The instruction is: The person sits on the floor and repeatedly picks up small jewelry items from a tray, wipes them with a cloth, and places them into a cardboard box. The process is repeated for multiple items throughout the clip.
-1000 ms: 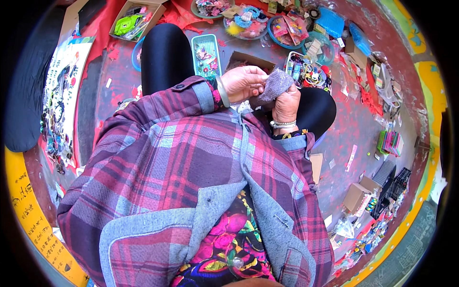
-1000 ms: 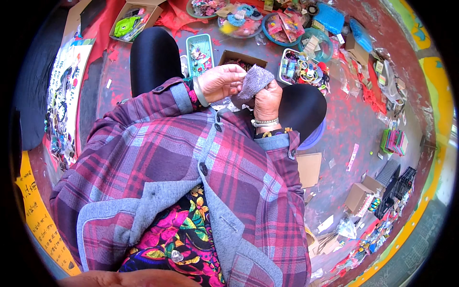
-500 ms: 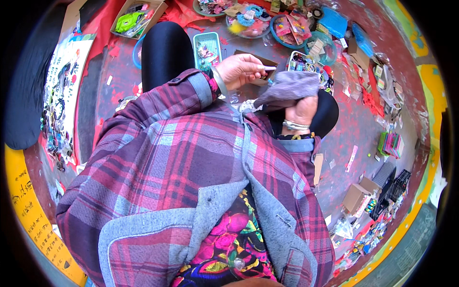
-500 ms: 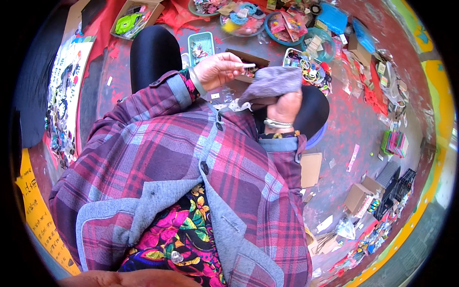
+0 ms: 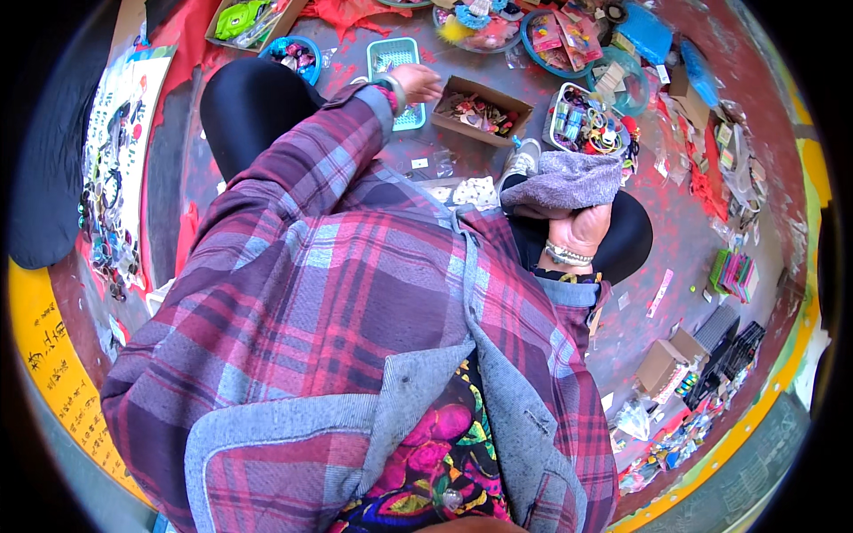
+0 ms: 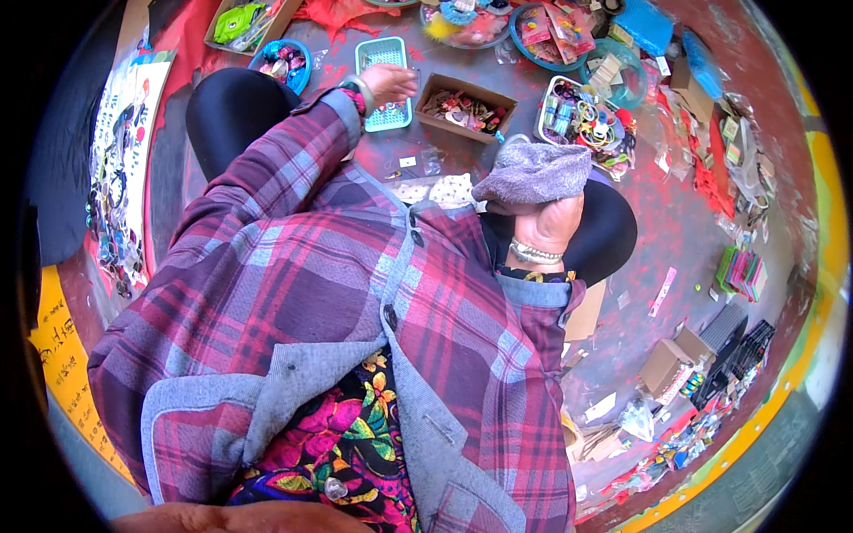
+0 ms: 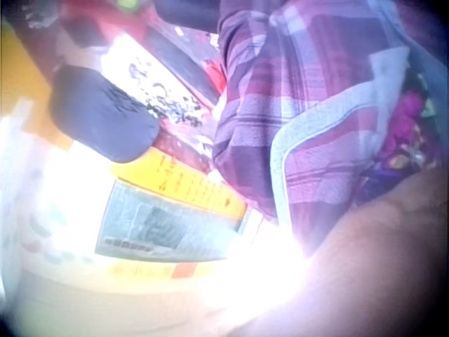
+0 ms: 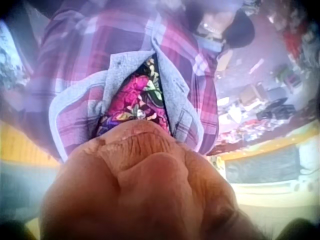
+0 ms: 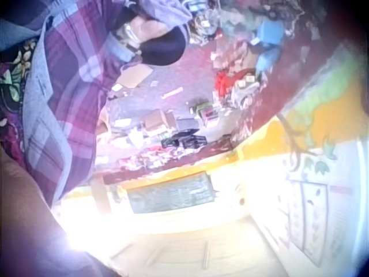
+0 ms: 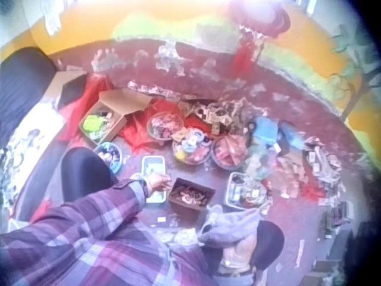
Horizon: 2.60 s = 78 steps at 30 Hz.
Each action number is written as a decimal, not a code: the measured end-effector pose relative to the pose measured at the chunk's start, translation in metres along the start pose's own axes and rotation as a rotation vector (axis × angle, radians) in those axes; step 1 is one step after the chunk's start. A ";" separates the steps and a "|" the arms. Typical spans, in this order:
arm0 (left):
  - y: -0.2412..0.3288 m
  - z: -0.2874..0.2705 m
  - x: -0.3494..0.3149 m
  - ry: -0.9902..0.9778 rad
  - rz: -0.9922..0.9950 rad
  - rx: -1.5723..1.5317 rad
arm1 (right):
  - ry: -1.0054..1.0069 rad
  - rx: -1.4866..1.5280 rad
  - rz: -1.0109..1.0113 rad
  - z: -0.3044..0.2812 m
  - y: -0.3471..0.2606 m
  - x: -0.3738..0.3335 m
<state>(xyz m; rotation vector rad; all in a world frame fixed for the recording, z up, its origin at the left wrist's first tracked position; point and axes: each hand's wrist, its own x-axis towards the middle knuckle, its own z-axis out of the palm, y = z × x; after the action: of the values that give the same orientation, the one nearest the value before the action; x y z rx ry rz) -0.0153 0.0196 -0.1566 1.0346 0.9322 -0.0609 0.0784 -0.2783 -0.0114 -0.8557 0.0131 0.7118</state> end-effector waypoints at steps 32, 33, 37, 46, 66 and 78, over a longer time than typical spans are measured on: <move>-0.203 -0.029 0.023 -0.526 0.335 1.574 | 0.084 0.183 0.340 0.038 0.020 0.024; -0.191 -0.029 0.024 -0.530 0.271 1.558 | 0.106 0.180 0.351 0.037 0.022 0.028; -0.217 -0.044 0.039 -0.467 0.171 1.468 | 0.233 0.127 0.379 0.037 0.027 0.038; -0.212 -0.044 0.053 -0.394 0.112 1.603 | 0.248 0.188 0.446 0.034 0.045 0.055; -0.221 -0.039 0.044 -0.490 0.130 1.483 | 0.355 0.022 0.428 0.040 0.057 0.058; -0.208 -0.092 0.062 -0.171 0.268 1.348 | 0.423 -0.046 0.569 0.016 0.051 0.051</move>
<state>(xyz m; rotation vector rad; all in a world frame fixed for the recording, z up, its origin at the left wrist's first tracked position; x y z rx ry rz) -0.1281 -0.0016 -0.3625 2.3371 0.5059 -0.6038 0.0834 -0.2155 -0.0499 -1.0465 0.6416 1.0493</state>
